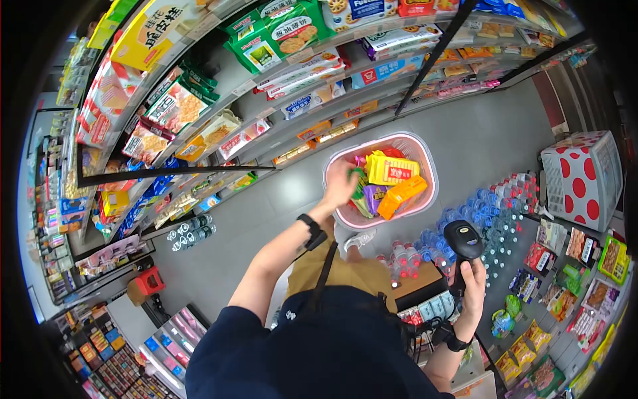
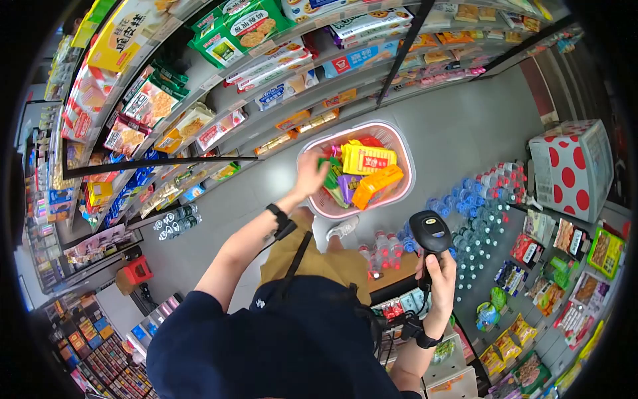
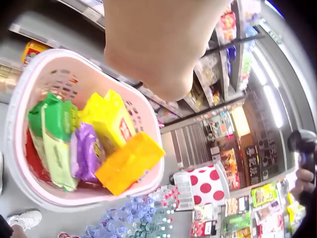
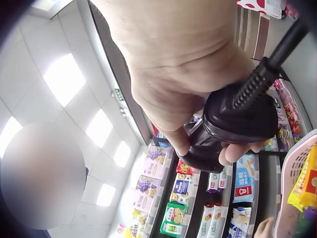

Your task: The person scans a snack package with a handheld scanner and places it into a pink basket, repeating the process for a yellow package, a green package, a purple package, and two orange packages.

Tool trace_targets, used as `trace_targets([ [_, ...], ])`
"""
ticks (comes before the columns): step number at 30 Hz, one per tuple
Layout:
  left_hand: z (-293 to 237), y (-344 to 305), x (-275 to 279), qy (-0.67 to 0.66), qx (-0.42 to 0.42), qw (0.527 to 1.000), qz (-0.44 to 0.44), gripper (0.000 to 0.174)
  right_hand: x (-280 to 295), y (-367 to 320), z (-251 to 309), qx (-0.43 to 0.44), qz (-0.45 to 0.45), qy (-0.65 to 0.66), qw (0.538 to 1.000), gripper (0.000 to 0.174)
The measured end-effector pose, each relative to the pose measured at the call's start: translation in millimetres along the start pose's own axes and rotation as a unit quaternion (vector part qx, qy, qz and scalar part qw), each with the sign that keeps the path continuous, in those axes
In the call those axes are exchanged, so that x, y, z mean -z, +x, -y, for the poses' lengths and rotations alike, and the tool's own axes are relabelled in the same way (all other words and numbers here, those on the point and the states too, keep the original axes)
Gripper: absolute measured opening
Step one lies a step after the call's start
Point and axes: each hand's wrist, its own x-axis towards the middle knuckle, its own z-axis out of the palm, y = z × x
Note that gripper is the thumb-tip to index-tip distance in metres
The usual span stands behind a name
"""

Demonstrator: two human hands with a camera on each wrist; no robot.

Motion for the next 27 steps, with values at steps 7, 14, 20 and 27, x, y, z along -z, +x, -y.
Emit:
trace_targets([
  [7, 254.4, 12.5, 26.8, 0.108, 0.288, 0.948, 0.079, 0.061, -63.0, 47.5, -12.1, -0.093, 0.022, -0.073, 0.993, 0.041],
  [14, 376.2, 83.4, -12.4, 0.14, 0.355, 0.916, 0.124, 0.109, -96.0, 54.9, -41.6, -0.198, -0.031, -0.107, 0.974, 0.035],
  [20, 390.1, 109.5, -40.0, 0.061, 0.357, 0.931, 0.053, 0.084, -91.3, 48.7, -88.1, -0.246, -0.092, -0.074, 0.962, 0.038],
  [27, 407.2, 122.4, -51.0, 0.159, 0.254, 0.949, 0.097, 0.082, -98.6, 60.6, -104.8, -0.266, -0.103, -0.051, 0.957, 0.038],
])
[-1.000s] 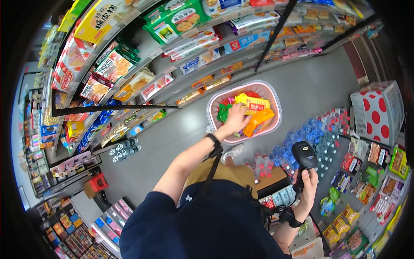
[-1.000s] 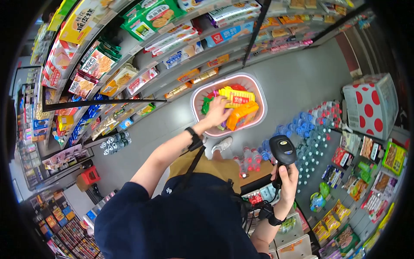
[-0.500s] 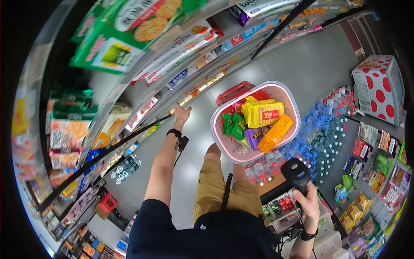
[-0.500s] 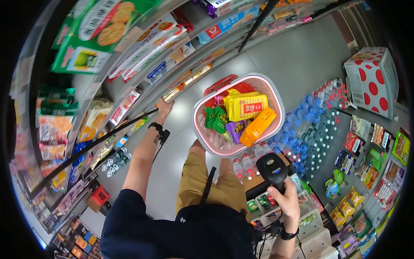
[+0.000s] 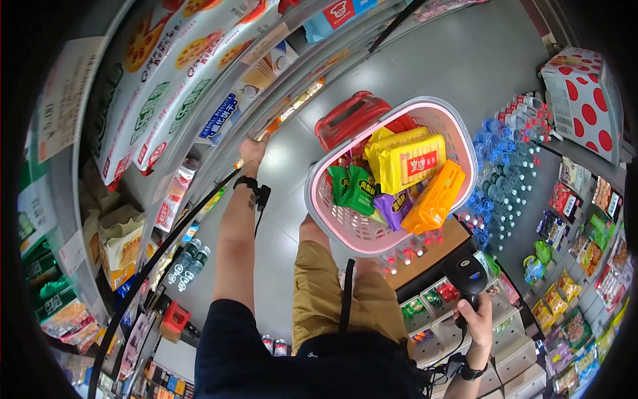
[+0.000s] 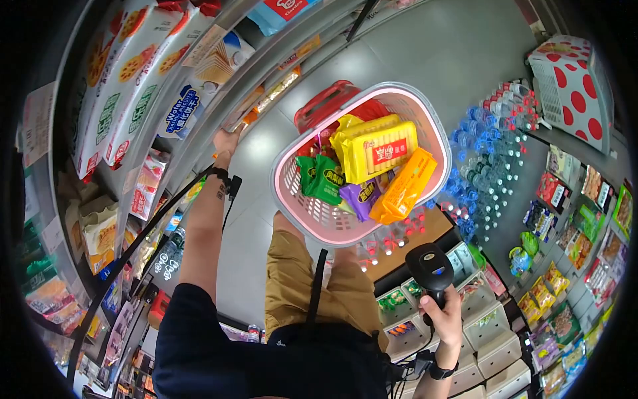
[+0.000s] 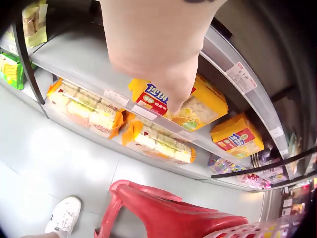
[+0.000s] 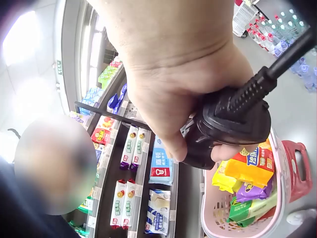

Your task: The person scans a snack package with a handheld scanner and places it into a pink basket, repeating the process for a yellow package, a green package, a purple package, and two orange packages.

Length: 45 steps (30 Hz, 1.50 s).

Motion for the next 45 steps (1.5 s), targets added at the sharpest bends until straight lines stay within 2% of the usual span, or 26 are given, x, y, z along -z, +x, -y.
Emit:
trace_targets([
  [5, -4.6, 6.9, 0.2, 0.039, 0.031, 0.998, 0.046, 0.077, -11.3, 6.7, 8.0, -0.01, -0.01, 0.002, 1.0, 0.038],
  [8, 0.8, 11.4, -14.9, 0.163, -0.038, 0.986, 0.016, 0.069, -16.7, 9.0, 14.2, -0.01, -0.006, 0.004, 1.0, 0.039],
  [12, -24.8, 1.4, -5.1, 0.201, -0.1, 0.974, -0.029, 0.062, -26.9, 8.9, 30.8, -0.001, 0.005, 0.002, 1.0, 0.038],
  [14, -47.7, -11.7, 15.7, 0.226, -0.034, 0.968, 0.103, 0.058, -32.9, 6.1, 43.8, 0.003, 0.009, 0.001, 1.0, 0.037],
  [15, -44.3, -21.7, 11.0, 0.239, -0.053, 0.968, 0.047, 0.053, -35.5, 4.1, 49.5, 0.008, 0.011, 0.001, 1.0, 0.036],
  [16, -42.8, -33.6, 11.6, 0.24, -0.055, 0.968, 0.045, 0.053, -36.9, 0.8, 53.3, 0.01, 0.011, 0.003, 1.0, 0.036],
  [18, -38.7, -62.0, 19.6, 0.197, -0.099, 0.975, -0.03, 0.058, -36.8, -6.1, 58.9, 0.031, 0.044, 0.004, 0.999, 0.035],
  [21, -28.6, -109.7, 32.6, 0.169, -0.084, 0.982, -0.031, 0.06, -35.9, -18.3, 72.0, 0.057, 0.054, -0.012, 0.997, 0.033],
  [23, -36.0, -149.6, 58.9, 0.142, -0.056, 0.988, -0.029, 0.06, -29.3, -24.0, 82.4, 0.085, 0.072, -0.031, 0.993, 0.033],
  [25, -55.7, -192.2, 99.9, 0.052, 0.046, 0.997, 0.033, 0.057, -20.1, -22.9, 90.7, 0.114, 0.105, -0.038, 0.987, 0.034],
  [26, -66.9, -217.7, 125.5, 0.051, 0.057, 0.997, 0.016, 0.057, -15.7, -25.8, 96.2, 0.132, 0.131, -0.039, 0.982, 0.034],
  [28, -96.0, -259.3, 184.4, -0.051, 0.144, 0.986, 0.059, 0.057, -9.9, -25.8, 108.9, 0.186, 0.154, -0.066, 0.968, 0.035],
  [29, -102.2, -281.2, 210.5, -0.056, 0.155, 0.986, 0.032, 0.057, -6.3, -23.8, 115.9, 0.219, 0.174, -0.09, 0.956, 0.036],
  [30, -106.9, -305.1, 235.5, -0.114, 0.17, 0.977, 0.053, 0.059, -2.8, -25.7, 124.0, 0.248, 0.191, -0.111, 0.943, 0.037],
  [31, -113.1, -328.4, 257.4, -0.173, 0.179, 0.966, 0.073, 0.061, 1.5, -31.9, 135.0, 0.236, 0.218, -0.122, 0.939, 0.039],
  [32, -119.8, -352.4, 274.7, -0.178, 0.181, 0.966, 0.048, 0.061, 2.8, -36.9, 144.0, 0.272, 0.245, -0.126, 0.922, 0.039],
  [33, -126.5, -377.2, 288.8, -0.363, 0.158, 0.917, 0.051, 0.061, 4.0, -45.3, 154.0, 0.286, 0.279, -0.117, 0.909, 0.04],
  [34, -135.4, -401.9, 301.7, -0.534, 0.12, 0.835, 0.054, 0.061, 6.3, -53.8, 162.8, 0.298, 0.312, -0.108, 0.896, 0.041],
  [35, -158.0, -428.1, 323.2, -0.599, 0.115, 0.79, 0.054, 0.064, 9.3, -59.3, 169.7, 0.313, 0.325, -0.114, 0.885, 0.041],
  [36, -171.7, -451.6, 333.5, -0.603, 0.108, 0.789, 0.034, 0.064, 11.9, -64.6, 175.2, 0.344, 0.347, -0.132, 0.863, 0.042],
  [38, -189.4, -493.6, 340.8, -0.753, 0.063, 0.651, 0.07, 0.08, 16.1, -79.2, 183.6, 0.382, 0.375, -0.154, 0.831, 0.044],
  [39, -188.3, -512.2, 336.4, -0.787, 0.063, 0.609, 0.079, 0.088, 18.0, -90.1, 189.0, 0.401, 0.396, -0.166, 0.809, 0.046],
  [40, -185.0, -522.1, 327.9, -0.79, 0.054, 0.607, 0.067, 0.088, 21.0, -102.3, 193.9, 0.418, 0.416, -0.178, 0.787, 0.048],
  [42, -178.9, -545.3, 305.9, -0.84, -0.084, 0.495, 0.205, 0.091, 31.4, -128.5, 201.9, 0.364, 0.435, -0.224, 0.793, 0.051],
  [43, -202.5, -557.3, 305.5, -0.853, -0.087, 0.476, 0.198, 0.091, 34.5, -136.3, 202.2, 0.418, 0.453, -0.223, 0.755, 0.054],
  [45, -229.7, -571.8, 292.6, -0.857, -0.105, 0.461, 0.205, 0.087, 43.6, -147.5, 197.9, 0.468, 0.474, -0.229, 0.71, 0.056],
])
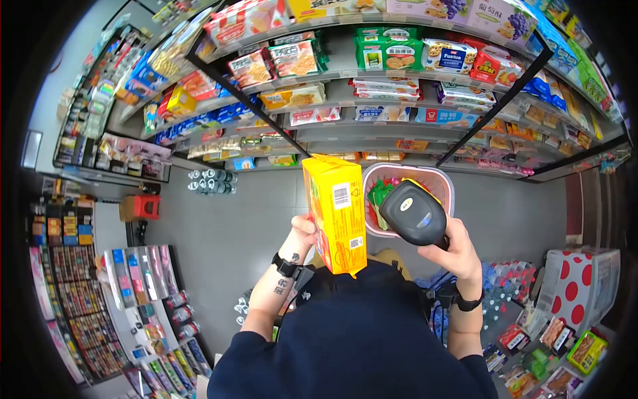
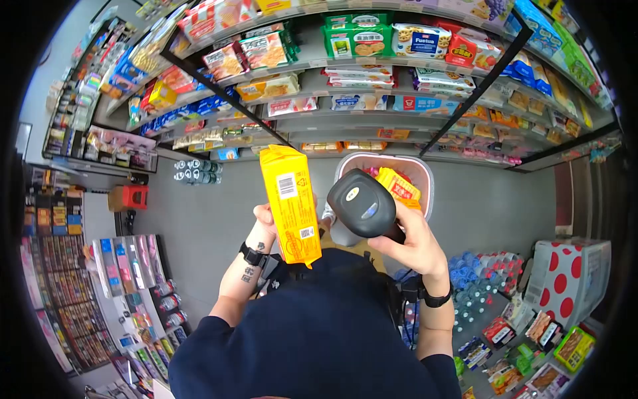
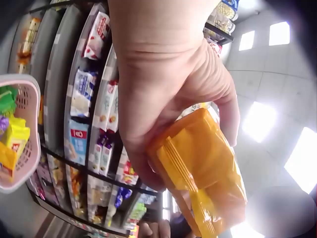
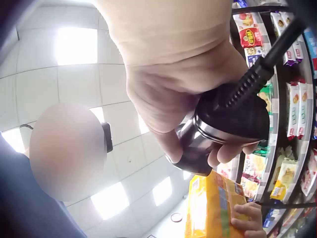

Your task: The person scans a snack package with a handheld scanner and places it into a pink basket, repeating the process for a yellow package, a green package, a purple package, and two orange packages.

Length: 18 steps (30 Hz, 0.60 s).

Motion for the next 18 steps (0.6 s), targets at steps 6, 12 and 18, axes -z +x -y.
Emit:
trace_targets([
  [6, 28.6, -20.1, -48.1, -0.045, 0.049, 0.994, -0.092, 0.079, -7.2, -29.1, 33.7, 0.063, 0.078, -0.079, 0.992, 0.068],
  [12, 5.7, -4.6, -42.5, -0.138, 0.143, 0.98, 0.0, 0.088, -27.8, -44.1, 48.0, 0.099, 0.056, -0.148, 0.982, 0.058],
  [18, -6.9, 7.4, -43.1, -0.168, 0.181, 0.969, 0.01, 0.072, -48.8, -47.5, 42.1, 0.05, -0.012, -0.184, 0.981, 0.053],
])
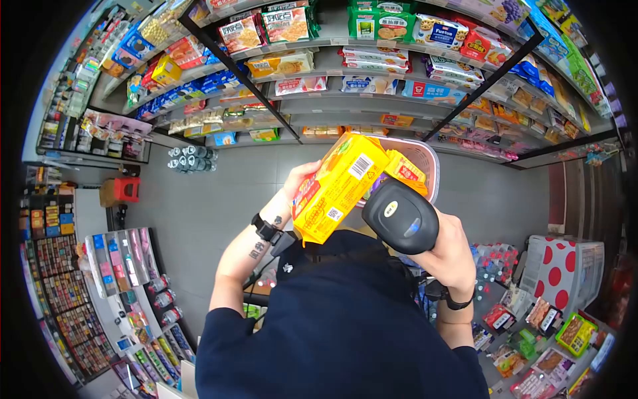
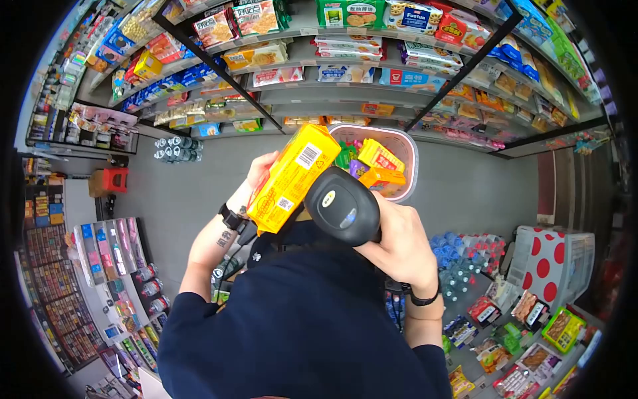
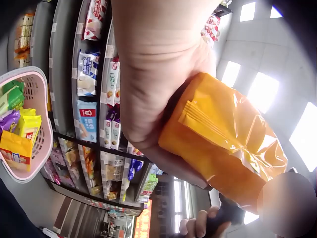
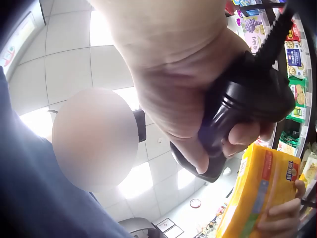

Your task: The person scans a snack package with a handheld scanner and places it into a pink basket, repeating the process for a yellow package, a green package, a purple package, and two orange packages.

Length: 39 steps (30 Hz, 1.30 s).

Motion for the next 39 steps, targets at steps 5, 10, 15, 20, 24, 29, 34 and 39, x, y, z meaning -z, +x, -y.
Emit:
trace_targets([
  [5, -6.0, -4.5, 14.5, -0.027, 0.018, 0.999, 0.003, 0.063, -14.0, 5.3, 4.0, -0.042, -0.012, 0.037, 0.998, 0.051],
  [10, -9.9, -17.5, 23.9, -0.025, 0.011, 0.999, -0.028, 0.058, -21.1, 12.1, 4.6, -0.073, 0.004, 0.048, 0.996, 0.039],
  [15, -13.3, -30.8, 22.9, -0.056, 0.024, 0.998, -0.019, 0.053, -30.0, 19.5, 7.9, -0.095, -0.014, 0.055, 0.994, 0.027],
  [20, -17.6, -37.3, 20.8, -0.066, 0.027, 0.997, -0.01, 0.053, -36.5, 20.5, 7.5, -0.127, 0.0, 0.054, 0.99, 0.025],
  [24, -20.6, -39.7, 17.3, -0.067, 0.036, 0.997, -0.001, 0.054, -38.4, 24.3, 10.1, -0.104, 0.023, 0.051, 0.993, 0.027],
  [29, -29.6, -38.2, 25.6, -0.094, 0.063, 0.993, -0.017, 0.058, -41.5, 21.6, 4.1, -0.106, 0.002, 0.067, 0.992, 0.034],
  [34, -38.2, -37.4, 28.6, -0.094, 0.069, 0.993, -0.034, 0.057, -45.3, 27.3, 6.5, -0.097, -0.016, 0.067, 0.993, 0.035],
  [39, -43.3, -33.0, 29.9, -0.101, 0.08, 0.99, -0.049, 0.057, -43.3, 27.8, 0.9, -0.128, -0.014, 0.055, 0.99, 0.035],
])
